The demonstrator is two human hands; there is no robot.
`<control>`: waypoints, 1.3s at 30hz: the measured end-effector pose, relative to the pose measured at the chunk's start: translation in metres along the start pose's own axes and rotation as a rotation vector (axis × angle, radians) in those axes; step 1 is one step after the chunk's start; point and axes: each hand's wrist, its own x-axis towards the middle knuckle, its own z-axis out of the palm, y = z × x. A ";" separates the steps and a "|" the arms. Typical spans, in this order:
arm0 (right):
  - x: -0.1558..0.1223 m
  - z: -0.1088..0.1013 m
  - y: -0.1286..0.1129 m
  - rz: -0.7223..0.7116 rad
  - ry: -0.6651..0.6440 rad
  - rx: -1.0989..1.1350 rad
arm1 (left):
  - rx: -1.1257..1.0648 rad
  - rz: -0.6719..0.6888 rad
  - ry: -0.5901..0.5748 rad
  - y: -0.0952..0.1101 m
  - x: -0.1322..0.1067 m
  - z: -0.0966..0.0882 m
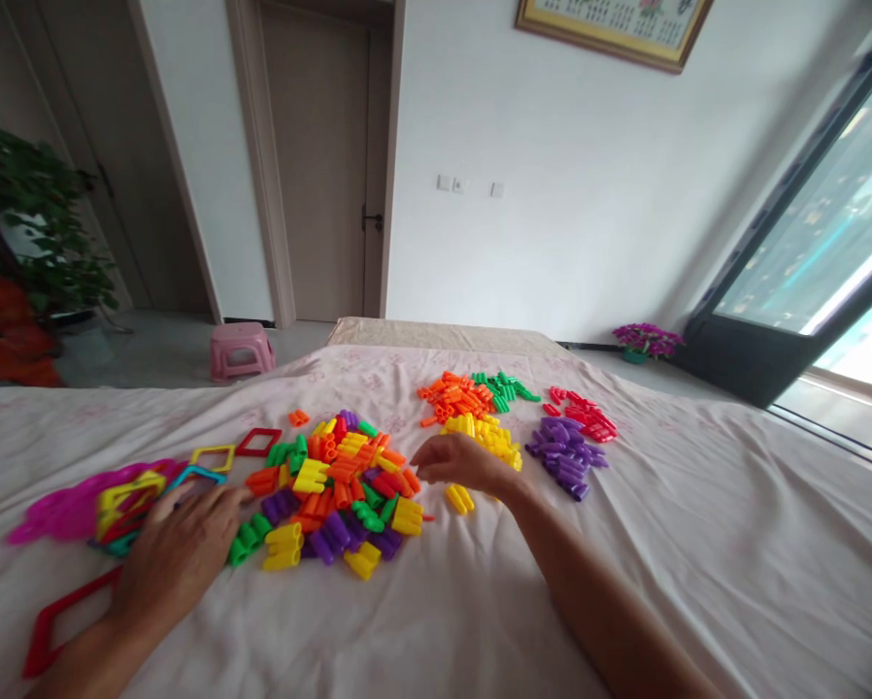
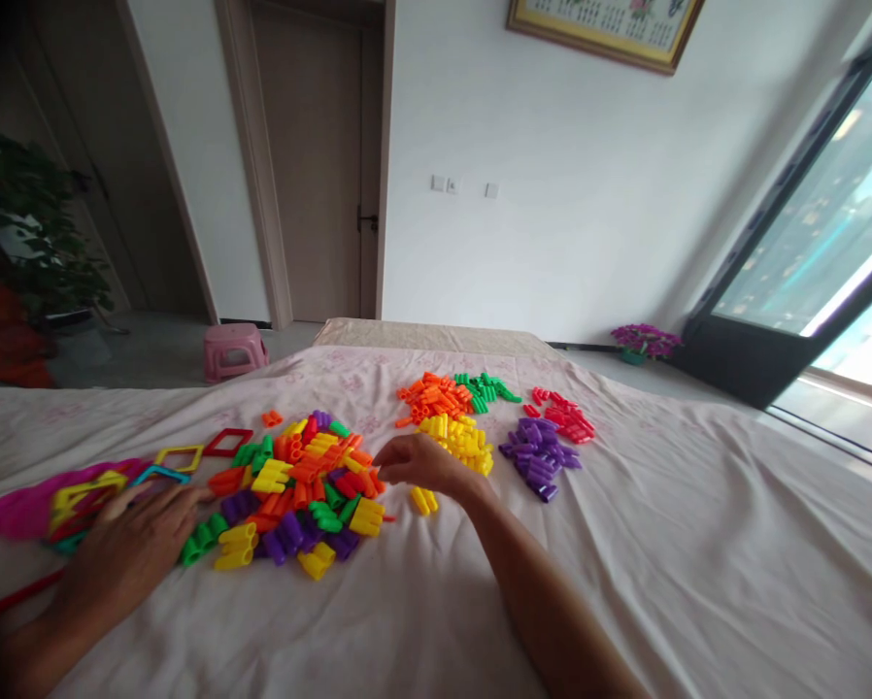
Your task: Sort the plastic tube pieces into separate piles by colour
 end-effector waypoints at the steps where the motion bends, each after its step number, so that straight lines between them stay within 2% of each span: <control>1: -0.001 0.007 -0.004 0.011 -0.084 -0.081 | 0.004 -0.001 -0.002 0.000 0.000 0.000; 3: -0.004 0.018 -0.011 0.004 -0.167 -0.259 | 0.017 -0.003 -0.009 -0.001 -0.001 0.001; 8: -0.015 0.036 -0.017 -0.098 -0.126 -0.726 | 0.023 0.028 0.003 -0.006 -0.004 0.010; 11: -0.018 0.041 -0.019 -0.125 -0.097 -0.813 | 0.033 0.030 0.010 -0.009 -0.005 0.014; 14: -0.018 0.040 -0.022 -0.114 -0.069 -0.798 | 0.034 0.033 0.005 -0.009 -0.004 0.012; 17: -0.017 0.027 -0.025 -0.064 -0.026 -0.756 | 0.019 0.024 0.003 -0.007 -0.002 0.008; 20: -0.018 0.006 -0.024 0.015 0.104 -0.802 | 0.017 0.011 0.013 -0.004 -0.001 0.004; 27: -0.031 -0.049 -0.018 0.333 0.359 -1.041 | 0.039 0.013 -0.003 -0.003 0.000 0.002; 30: -0.034 -0.058 -0.021 0.321 0.463 -1.087 | 0.044 0.017 -0.003 -0.003 -0.001 0.003; 33: -0.031 -0.047 -0.024 0.185 0.459 -1.003 | 0.046 0.029 -0.013 -0.004 -0.002 0.004; 36: -0.023 -0.020 -0.023 0.016 0.318 -0.853 | 0.038 0.024 -0.022 -0.005 -0.002 0.005; 39: -0.014 0.012 -0.017 -0.104 0.175 -0.809 | 0.021 0.014 -0.028 -0.003 -0.001 0.003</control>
